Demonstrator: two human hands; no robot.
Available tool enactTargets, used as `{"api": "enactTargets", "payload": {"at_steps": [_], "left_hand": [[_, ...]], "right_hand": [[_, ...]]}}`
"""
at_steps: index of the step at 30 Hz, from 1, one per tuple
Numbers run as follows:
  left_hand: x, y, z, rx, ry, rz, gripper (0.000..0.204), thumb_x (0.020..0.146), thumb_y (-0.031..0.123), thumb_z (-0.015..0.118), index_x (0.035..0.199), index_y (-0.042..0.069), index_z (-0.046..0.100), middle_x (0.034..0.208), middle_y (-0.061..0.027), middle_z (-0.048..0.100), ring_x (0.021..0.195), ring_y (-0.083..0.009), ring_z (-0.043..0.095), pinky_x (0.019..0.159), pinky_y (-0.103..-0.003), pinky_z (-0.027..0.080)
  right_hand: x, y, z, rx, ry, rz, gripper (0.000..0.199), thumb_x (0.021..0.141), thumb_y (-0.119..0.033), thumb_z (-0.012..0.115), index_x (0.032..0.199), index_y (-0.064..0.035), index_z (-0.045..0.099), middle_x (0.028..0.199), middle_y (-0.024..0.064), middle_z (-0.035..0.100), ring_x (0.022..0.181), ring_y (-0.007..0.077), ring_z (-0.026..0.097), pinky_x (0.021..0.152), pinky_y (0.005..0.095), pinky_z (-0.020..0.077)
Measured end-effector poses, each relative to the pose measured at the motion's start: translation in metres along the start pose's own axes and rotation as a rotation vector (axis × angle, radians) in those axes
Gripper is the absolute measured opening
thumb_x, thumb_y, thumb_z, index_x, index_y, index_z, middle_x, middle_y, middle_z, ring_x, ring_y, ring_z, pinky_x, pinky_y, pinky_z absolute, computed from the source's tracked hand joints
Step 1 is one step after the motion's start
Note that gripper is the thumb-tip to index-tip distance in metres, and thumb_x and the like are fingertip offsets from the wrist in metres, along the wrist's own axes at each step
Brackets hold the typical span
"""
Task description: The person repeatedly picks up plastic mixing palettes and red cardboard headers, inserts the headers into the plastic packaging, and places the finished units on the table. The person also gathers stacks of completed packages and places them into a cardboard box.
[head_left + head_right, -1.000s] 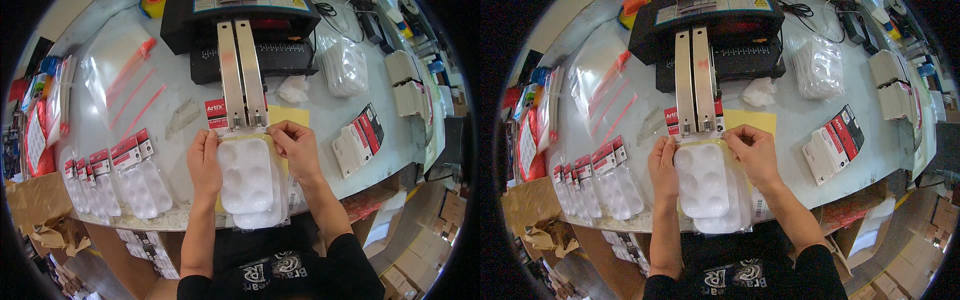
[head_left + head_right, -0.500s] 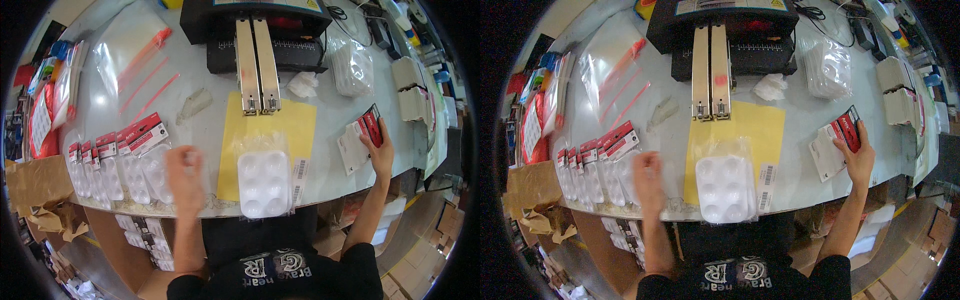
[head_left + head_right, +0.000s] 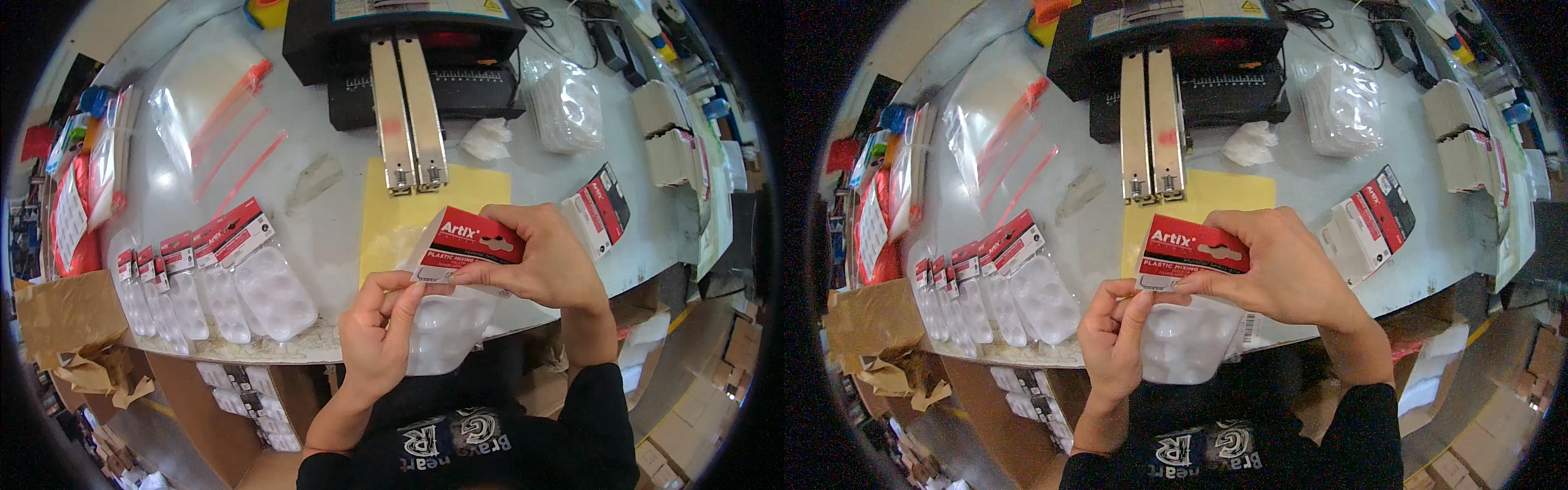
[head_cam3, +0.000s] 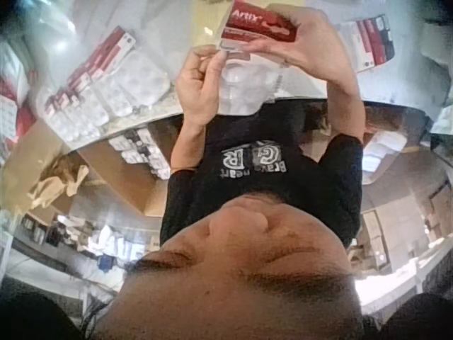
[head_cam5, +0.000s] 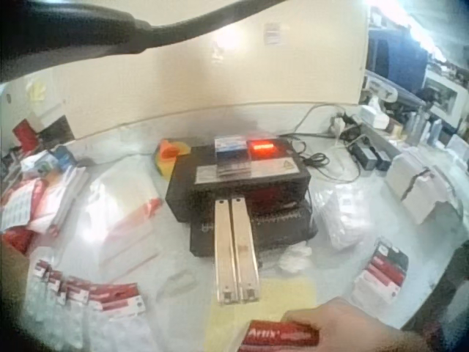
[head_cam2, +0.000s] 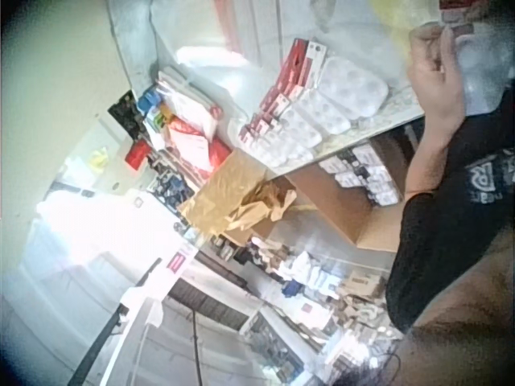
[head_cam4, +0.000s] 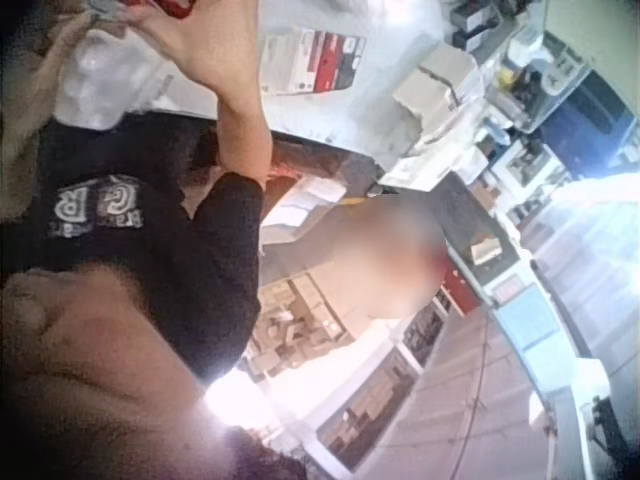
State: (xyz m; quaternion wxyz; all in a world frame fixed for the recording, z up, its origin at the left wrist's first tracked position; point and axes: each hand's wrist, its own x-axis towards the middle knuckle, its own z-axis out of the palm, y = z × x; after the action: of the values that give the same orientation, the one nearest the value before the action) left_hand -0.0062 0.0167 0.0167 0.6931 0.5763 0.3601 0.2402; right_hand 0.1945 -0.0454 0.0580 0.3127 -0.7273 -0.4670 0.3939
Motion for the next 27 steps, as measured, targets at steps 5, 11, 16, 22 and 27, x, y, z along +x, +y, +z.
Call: {"api": "enactTargets", "payload": {"at_steps": [5,11,16,22,27], "left_hand": [[0.0,-0.006,-0.008,0.116,0.014,-0.015,0.013,0.094,0.006,0.054,0.1,-0.006,0.056,0.088,-0.0114,0.071,0.077,-0.0058,0.059,0.069,-0.019,0.046],[0.002,-0.004,-0.003,0.055,0.061,0.091,0.013,0.092,0.007,0.058,0.096,-0.005,0.061,0.076,-0.0067,0.069,0.067,-0.0044,0.056,0.062,-0.019,0.045],[-0.002,0.0,-0.006,0.258,0.063,0.073,0.013,0.092,0.007,0.058,0.093,-0.004,0.064,0.07,-0.0034,0.066,0.063,-0.0042,0.053,0.059,-0.019,0.044],[0.004,-0.011,-0.012,0.083,0.355,0.124,0.018,0.094,0.009,0.056,0.096,-0.007,0.064,0.078,-0.0039,0.066,0.072,-0.0059,0.055,0.066,-0.019,0.044],[0.007,-0.023,-0.015,0.052,0.355,0.14,0.02,0.095,0.009,0.054,0.095,-0.008,0.064,0.082,-0.005,0.066,0.074,-0.0069,0.055,0.069,-0.019,0.044]], "right_hand": [[0.008,-0.004,0.001,0.058,-0.076,-0.02,0.04,0.069,-0.03,0.082,0.084,0.0011,0.063,0.064,0.0105,0.06,0.055,0.0188,0.053,0.055,0.029,0.0434],[0.008,-0.002,0.001,0.045,-0.091,-0.015,0.04,0.07,-0.033,0.078,0.083,0.0007,0.062,0.067,0.0167,0.06,0.061,0.031,0.059,0.059,0.0348,0.0456],[0.006,-0.001,0.005,-0.042,-0.044,-0.136,0.039,0.067,-0.027,0.084,0.087,-0.0007,0.066,0.067,0.0042,0.063,0.06,0.0074,0.053,0.057,0.0247,0.0443],[-0.001,0.017,-0.001,0.146,0.036,0.117,0.031,0.075,-0.024,0.078,0.091,0.0001,0.068,0.076,0.0047,0.067,0.062,0.0093,0.059,0.055,0.0231,0.0433],[-0.011,0.035,0.017,0.579,-0.101,0.231,0.024,0.085,-0.02,0.07,0.089,0.0034,0.071,0.073,0.0066,0.067,0.057,0.0086,0.059,0.054,0.0232,0.0473]]}}
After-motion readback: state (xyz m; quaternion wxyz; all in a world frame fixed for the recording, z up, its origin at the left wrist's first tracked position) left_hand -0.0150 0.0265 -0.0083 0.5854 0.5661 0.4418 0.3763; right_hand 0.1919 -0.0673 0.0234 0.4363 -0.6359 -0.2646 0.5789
